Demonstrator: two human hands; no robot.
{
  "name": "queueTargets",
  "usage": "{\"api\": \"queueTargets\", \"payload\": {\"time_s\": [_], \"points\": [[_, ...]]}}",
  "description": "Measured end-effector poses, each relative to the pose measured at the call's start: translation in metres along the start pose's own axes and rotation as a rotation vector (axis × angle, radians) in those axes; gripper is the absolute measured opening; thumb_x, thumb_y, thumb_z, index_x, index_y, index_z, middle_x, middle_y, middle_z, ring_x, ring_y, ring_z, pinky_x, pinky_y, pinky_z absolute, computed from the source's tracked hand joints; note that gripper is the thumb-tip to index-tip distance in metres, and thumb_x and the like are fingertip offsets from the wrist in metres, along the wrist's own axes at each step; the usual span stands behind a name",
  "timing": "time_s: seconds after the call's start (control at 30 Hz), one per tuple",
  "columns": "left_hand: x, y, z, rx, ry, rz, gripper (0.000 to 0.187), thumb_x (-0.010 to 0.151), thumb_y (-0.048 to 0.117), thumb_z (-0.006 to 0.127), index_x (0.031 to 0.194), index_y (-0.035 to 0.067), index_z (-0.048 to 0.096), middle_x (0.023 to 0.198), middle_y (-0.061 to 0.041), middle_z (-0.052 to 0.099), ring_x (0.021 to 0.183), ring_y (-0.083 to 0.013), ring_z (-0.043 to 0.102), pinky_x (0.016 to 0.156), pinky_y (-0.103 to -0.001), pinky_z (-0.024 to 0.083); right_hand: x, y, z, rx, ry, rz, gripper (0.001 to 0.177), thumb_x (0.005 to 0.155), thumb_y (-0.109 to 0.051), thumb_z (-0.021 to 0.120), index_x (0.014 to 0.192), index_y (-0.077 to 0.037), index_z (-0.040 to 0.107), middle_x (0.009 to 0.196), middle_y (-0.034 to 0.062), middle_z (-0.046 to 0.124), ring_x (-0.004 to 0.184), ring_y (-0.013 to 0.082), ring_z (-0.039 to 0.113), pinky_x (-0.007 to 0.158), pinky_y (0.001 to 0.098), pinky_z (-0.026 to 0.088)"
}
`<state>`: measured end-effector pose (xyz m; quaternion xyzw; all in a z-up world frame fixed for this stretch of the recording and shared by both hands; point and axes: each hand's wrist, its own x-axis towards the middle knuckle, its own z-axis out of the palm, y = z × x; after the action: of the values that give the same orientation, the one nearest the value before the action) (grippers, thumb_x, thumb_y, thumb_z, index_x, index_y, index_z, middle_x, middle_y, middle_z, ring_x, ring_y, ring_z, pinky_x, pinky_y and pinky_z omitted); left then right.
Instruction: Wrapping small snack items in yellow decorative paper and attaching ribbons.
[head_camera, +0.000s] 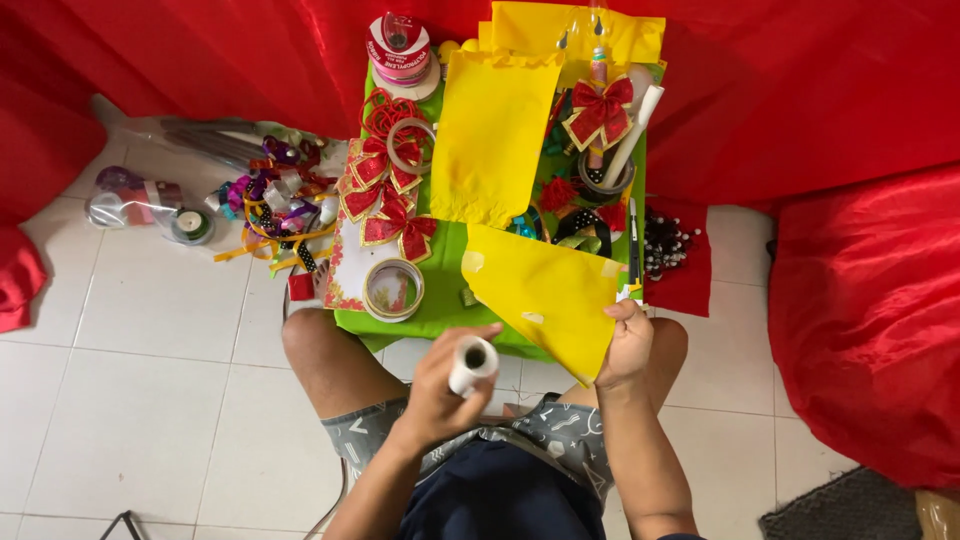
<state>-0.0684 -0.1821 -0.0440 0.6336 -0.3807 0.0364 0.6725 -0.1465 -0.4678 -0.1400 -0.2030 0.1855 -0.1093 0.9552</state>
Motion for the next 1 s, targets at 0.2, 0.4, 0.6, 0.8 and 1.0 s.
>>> {"api": "queueTargets", "payload": {"time_s": [0.2,0.4,0.6,0.8,1.0], "points": [[0.005,0.022,0.011,0.332,-0.217,0.036,0.030,0.066,0.006,0.079,0.080,0.005,0.052,0.150,-0.010,0.056,0.106,-0.0337,0.061,0.094,-0.040,0.053,-0.024,0.019,0.049,0.189,-0.321,0.092,0.049,0.093,-0.008,0.040,0.135,0.012,0.054,0.133,0.0242,0.064,0.112,0.0301,0.063,0.105,0.0343,0.043],[0.003,0.026,0.004,0.213,-0.203,0.044,0.027,0.073,0.008,0.081,0.079,0.007,0.055,0.149,-0.007,0.057,0.103,-0.0289,0.058,0.094,-0.037,0.052,-0.023,0.016,0.042,0.214,-0.220,0.103,0.041,0.092,-0.007,0.041,0.126,0.009,0.057,0.120,0.0221,0.067,0.099,0.0272,0.062,0.094,0.0325,0.047],[0.005,0.033,-0.007,-0.043,-0.158,-0.071,0.041,0.079,0.000,0.068,0.119,-0.005,0.065,0.133,-0.015,0.067,0.106,-0.0276,0.063,0.095,-0.038,0.052,-0.024,0.021,0.081,0.278,-0.390,0.251,0.063,0.095,-0.011,0.039,0.155,0.005,0.036,0.147,0.0228,0.053,0.121,0.0304,0.057,0.108,0.0372,0.042],[-0.018,0.006,-0.011,-0.388,-0.001,-0.184,0.018,0.080,-0.001,0.061,0.079,0.008,0.046,0.135,-0.022,0.058,0.098,-0.0283,0.057,0.088,-0.039,0.052,-0.009,0.022,0.045,0.245,-0.352,0.238,0.042,0.099,-0.015,0.037,0.127,0.009,0.058,0.115,0.0212,0.069,0.089,0.0231,0.061,0.084,0.0295,0.048],[-0.030,-0.037,-0.023,-0.391,-0.021,-0.329,0.038,0.108,0.037,0.031,0.107,0.003,0.049,0.103,-0.017,0.053,0.085,-0.0248,0.055,0.075,-0.042,0.049,0.005,0.015,0.049,-0.012,0.155,0.065,0.037,0.092,-0.012,0.047,0.124,-0.005,0.065,0.120,0.0146,0.069,0.101,0.0293,0.069,0.102,0.0528,0.051]]}}
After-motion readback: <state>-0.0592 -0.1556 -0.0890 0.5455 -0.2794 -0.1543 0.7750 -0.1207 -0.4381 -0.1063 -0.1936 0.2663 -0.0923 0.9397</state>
